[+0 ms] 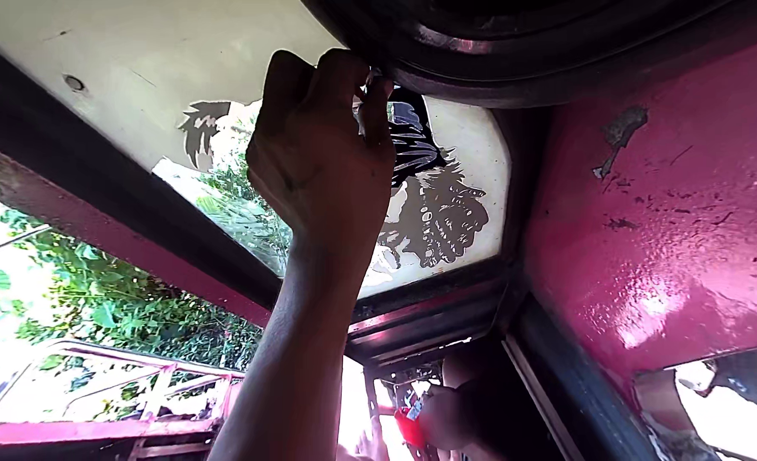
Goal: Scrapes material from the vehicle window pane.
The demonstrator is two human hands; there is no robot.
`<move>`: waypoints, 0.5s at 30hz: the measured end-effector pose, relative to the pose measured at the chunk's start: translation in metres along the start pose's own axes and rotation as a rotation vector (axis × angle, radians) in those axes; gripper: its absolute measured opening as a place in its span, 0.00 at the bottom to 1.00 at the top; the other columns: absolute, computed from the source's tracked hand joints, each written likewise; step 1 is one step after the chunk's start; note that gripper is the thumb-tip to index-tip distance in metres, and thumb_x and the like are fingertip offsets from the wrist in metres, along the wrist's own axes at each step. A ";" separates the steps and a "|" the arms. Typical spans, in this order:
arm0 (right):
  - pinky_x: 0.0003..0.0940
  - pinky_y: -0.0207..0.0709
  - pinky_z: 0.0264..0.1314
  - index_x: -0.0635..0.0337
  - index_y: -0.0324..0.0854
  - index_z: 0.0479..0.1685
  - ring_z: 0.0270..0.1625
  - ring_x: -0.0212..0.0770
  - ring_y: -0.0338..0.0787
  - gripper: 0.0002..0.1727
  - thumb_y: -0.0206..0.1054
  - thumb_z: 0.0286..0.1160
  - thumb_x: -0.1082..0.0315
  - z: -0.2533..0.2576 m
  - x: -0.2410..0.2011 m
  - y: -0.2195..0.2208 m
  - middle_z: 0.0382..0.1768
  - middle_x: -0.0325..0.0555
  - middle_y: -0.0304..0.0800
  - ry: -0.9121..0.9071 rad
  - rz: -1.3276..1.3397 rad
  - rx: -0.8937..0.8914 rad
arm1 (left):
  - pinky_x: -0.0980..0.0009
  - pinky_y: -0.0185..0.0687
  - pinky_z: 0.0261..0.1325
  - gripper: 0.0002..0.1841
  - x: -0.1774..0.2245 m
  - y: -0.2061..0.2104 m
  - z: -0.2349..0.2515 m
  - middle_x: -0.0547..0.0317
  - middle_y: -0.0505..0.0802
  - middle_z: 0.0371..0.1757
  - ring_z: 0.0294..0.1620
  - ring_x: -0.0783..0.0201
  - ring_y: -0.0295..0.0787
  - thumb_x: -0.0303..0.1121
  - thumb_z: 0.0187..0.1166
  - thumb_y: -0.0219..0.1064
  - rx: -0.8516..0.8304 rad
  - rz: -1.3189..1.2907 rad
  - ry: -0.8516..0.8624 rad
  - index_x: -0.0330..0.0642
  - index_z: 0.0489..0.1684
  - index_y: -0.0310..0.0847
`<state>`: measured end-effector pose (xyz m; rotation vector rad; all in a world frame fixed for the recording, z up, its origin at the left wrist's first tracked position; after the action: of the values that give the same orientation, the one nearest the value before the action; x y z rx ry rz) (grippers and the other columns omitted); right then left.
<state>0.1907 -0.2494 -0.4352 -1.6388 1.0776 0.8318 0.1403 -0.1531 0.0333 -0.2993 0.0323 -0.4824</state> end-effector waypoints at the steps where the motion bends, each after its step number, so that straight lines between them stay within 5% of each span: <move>1: 0.48 0.77 0.41 0.65 0.87 0.37 0.31 0.44 0.84 0.17 0.60 0.83 0.60 0.000 0.000 0.000 0.26 0.50 0.85 0.007 -0.008 -0.004 | 0.62 0.73 0.38 0.12 0.001 0.000 0.000 0.58 0.89 0.37 0.37 0.62 0.87 0.47 0.81 0.67 -0.015 -0.007 -0.020 0.53 0.42 0.94; 6: 0.46 0.77 0.44 0.67 0.87 0.40 0.33 0.43 0.85 0.18 0.59 0.84 0.60 -0.007 -0.009 -0.004 0.29 0.52 0.86 0.009 -0.030 0.036 | 0.73 0.76 0.40 0.08 0.006 0.014 -0.009 0.56 0.89 0.36 0.38 0.68 0.86 0.34 0.78 0.68 0.133 -0.252 -0.066 0.44 0.35 0.93; 9: 0.36 0.76 0.52 0.74 0.87 0.51 0.40 0.37 0.84 0.19 0.58 0.88 0.64 -0.028 -0.040 -0.023 0.39 0.56 0.90 0.017 0.005 0.047 | 0.76 0.71 0.36 0.06 0.010 0.019 -0.014 0.57 0.87 0.31 0.34 0.69 0.83 0.29 0.76 0.69 0.229 -0.321 -0.087 0.41 0.32 0.92; 12: 0.28 0.73 0.35 0.65 0.86 0.33 0.25 0.27 0.77 0.14 0.62 0.82 0.64 -0.016 -0.010 -0.012 0.22 0.39 0.81 -0.026 0.184 0.176 | 0.76 0.68 0.33 0.06 0.008 0.020 -0.015 0.59 0.85 0.29 0.31 0.70 0.80 0.29 0.75 0.69 0.239 -0.329 -0.069 0.42 0.30 0.92; 15: 0.26 0.70 0.27 0.58 0.82 0.22 0.19 0.24 0.73 0.14 0.62 0.78 0.65 -0.007 0.007 -0.002 0.14 0.31 0.74 -0.078 0.307 0.228 | 0.74 0.66 0.35 0.06 0.006 0.018 -0.016 0.59 0.85 0.28 0.30 0.69 0.79 0.29 0.75 0.69 0.221 -0.330 -0.033 0.41 0.29 0.90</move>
<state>0.1958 -0.2573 -0.4391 -1.2594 1.3369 0.9249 0.1521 -0.1448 0.0127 -0.0945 -0.1035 -0.8016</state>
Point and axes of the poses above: each hand's wrist, its own z-axis towards the middle knuckle, its own y-axis out of the palm, x = y × z, the point moved 3 cm from there along z, towards the middle knuckle
